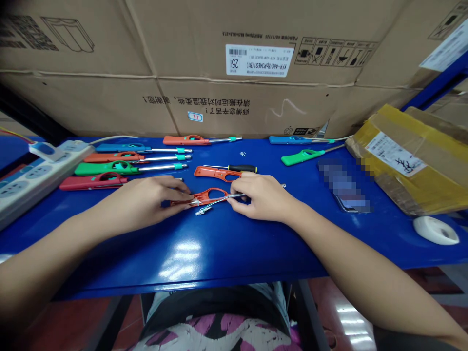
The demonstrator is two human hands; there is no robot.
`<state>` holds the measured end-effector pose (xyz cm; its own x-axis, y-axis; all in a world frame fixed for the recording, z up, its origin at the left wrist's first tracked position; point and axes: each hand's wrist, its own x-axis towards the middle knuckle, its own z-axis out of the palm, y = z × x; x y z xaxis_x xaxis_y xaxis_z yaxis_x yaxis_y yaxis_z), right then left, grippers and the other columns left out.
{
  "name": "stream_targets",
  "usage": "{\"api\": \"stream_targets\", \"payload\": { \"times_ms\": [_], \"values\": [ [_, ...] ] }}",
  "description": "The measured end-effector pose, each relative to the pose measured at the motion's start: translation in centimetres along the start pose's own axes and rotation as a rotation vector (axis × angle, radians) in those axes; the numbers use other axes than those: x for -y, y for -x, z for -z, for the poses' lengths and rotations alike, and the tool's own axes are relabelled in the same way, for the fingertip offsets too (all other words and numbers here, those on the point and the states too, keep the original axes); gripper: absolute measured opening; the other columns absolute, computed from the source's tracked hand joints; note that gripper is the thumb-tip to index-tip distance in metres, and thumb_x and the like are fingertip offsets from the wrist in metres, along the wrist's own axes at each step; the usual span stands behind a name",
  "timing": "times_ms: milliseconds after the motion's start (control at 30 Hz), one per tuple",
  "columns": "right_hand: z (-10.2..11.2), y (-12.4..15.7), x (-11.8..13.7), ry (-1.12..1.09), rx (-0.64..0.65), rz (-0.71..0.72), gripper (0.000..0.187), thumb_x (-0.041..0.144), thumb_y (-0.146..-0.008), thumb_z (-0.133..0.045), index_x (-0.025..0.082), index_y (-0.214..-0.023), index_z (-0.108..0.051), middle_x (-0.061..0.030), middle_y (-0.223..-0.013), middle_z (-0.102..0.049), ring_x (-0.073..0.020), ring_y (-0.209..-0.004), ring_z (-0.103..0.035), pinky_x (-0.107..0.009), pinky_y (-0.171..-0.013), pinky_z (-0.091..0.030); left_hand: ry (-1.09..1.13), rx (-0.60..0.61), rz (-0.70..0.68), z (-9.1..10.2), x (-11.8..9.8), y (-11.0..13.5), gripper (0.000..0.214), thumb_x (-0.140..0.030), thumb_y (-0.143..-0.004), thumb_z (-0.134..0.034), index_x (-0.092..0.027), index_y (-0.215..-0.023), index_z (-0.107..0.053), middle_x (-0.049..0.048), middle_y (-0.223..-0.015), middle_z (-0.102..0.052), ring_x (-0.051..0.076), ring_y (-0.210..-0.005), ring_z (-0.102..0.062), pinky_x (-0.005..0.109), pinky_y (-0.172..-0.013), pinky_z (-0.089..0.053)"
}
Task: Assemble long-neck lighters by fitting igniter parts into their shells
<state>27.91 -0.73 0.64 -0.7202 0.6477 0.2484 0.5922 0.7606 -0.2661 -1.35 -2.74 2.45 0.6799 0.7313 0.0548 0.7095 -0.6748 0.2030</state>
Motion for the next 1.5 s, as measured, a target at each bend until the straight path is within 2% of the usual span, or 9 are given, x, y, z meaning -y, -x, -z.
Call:
{"api": "stream_targets", "payload": {
  "times_ms": [267, 400, 500, 633, 833, 1033, 1167, 1367, 1500],
  "values": [
    [0.0, 0.0, 0.0, -0.001, -0.002, -0.005, 0.017, 0.032, -0.092, -0.058, 0.019, -0.083, -0.065, -0.0018, -0.077, -0.065, -0.0150, -0.075, -0.060, -0.026, -0.064, -0.038, 0.049, -0.023, 0.104, -0.3, -0.7, -0.5, 0.020, -0.038, -0.090, -0.064, -0.022, -0.096, -0.074, 0.0053, -0.104, -0.070, 0.023, -0.093, -0.067, 0.031, -0.070, -0.049],
    [0.0, 0.0, 0.0, -0.002, 0.004, -0.007, 0.018, 0.032, -0.092, -0.058, 0.019, -0.083, -0.065, -0.0020, -0.078, -0.065, -0.0150, -0.074, -0.059, -0.026, -0.063, -0.037, 0.191, -0.017, 0.170, -0.8, -0.1, -0.7, 0.022, -0.041, -0.088, -0.066, -0.020, -0.091, -0.072, 0.0050, -0.100, -0.068, 0.019, -0.081, -0.065, 0.030, -0.071, -0.049],
    [0.0, 0.0, 0.0, -0.003, 0.008, -0.011, 0.017, 0.032, -0.092, -0.058, 0.019, -0.083, -0.065, -0.0024, -0.078, -0.066, -0.0153, -0.074, -0.060, -0.026, -0.063, -0.037, 0.278, -0.065, 0.185, -0.8, 0.1, -0.8, 0.026, -0.046, -0.087, -0.067, -0.020, -0.091, -0.071, 0.0042, -0.093, -0.070, 0.018, -0.080, -0.065, 0.029, -0.070, -0.049],
    [-0.1, 0.0, 0.0, -0.008, 0.018, -0.012, 0.017, 0.032, -0.092, -0.058, 0.019, -0.085, -0.066, -0.0024, -0.079, -0.066, -0.0157, -0.075, -0.060, -0.027, -0.064, -0.037, 0.411, -0.117, 0.217, -0.5, -0.3, -0.8, 0.030, -0.048, -0.092, -0.061, -0.020, -0.095, -0.069, 0.0034, -0.092, -0.073, 0.018, -0.082, -0.067, 0.029, -0.073, -0.051],
    [0.0, 0.1, 0.0, -0.012, 0.020, -0.002, 0.016, 0.032, -0.092, -0.058, 0.019, -0.086, -0.066, -0.0024, -0.079, -0.067, -0.0158, -0.075, -0.060, -0.027, -0.064, -0.038, 0.569, -0.084, 0.213, -0.5, -0.9, -1.0, 0.035, -0.048, -0.098, -0.052, -0.020, -0.112, -0.068, 0.0051, -0.101, -0.073, 0.020, -0.089, -0.068, 0.031, -0.078, -0.053],
    [0.0, 0.0, 0.0, -0.010, 0.017, 0.003, 0.016, 0.031, -0.092, -0.058, 0.019, -0.085, -0.065, -0.0019, -0.078, -0.066, -0.0158, -0.075, -0.060, -0.027, -0.064, -0.038, 0.758, -0.011, 0.280, -0.4, -1.4, -1.3, 0.038, -0.048, -0.099, -0.043, -0.017, -0.095, -0.064, 0.0004, -0.076, -0.063, 0.014, -0.065, -0.055, 0.026, -0.064, -0.047],
    [-0.1, 0.0, 0.2, -0.014, 0.010, 0.018, 0.016, 0.031, -0.092, -0.058, 0.019, -0.085, -0.065, -0.0024, -0.078, -0.067, -0.0155, -0.074, -0.059, -0.027, -0.064, -0.039, 0.706, -0.019, 0.295, -0.3, -1.9, -1.5, 0.042, -0.053, -0.097, -0.045, -0.018, -0.091, -0.067, -0.0003, -0.078, -0.063, 0.016, -0.073, -0.058, 0.027, -0.070, -0.048],
    [0.0, 0.0, 0.1, -0.029, 0.010, 0.031, 0.017, 0.032, -0.093, -0.057, 0.020, -0.085, -0.065, -0.0027, -0.079, -0.067, -0.0163, -0.076, -0.060, -0.028, -0.065, -0.039, 0.595, -0.111, 0.199, -0.6, -1.5, -1.4, 0.045, -0.049, -0.103, -0.038, -0.018, -0.101, -0.070, 0.0055, -0.102, -0.071, 0.021, -0.098, -0.064, 0.033, -0.094, -0.048],
    [0.0, 0.0, 0.1, -0.023, 0.009, 0.026, 0.017, 0.032, -0.093, -0.057, 0.019, -0.085, -0.065, -0.0028, -0.078, -0.067, -0.0161, -0.075, -0.059, -0.028, -0.065, -0.039, 0.515, -0.142, 0.119, -0.4, -0.7, -1.1, 0.037, -0.045, -0.101, -0.046, -0.019, -0.107, -0.072, 0.0057, -0.103, -0.071, 0.021, -0.098, -0.064, 0.032, -0.091, -0.049]
  ]
}}
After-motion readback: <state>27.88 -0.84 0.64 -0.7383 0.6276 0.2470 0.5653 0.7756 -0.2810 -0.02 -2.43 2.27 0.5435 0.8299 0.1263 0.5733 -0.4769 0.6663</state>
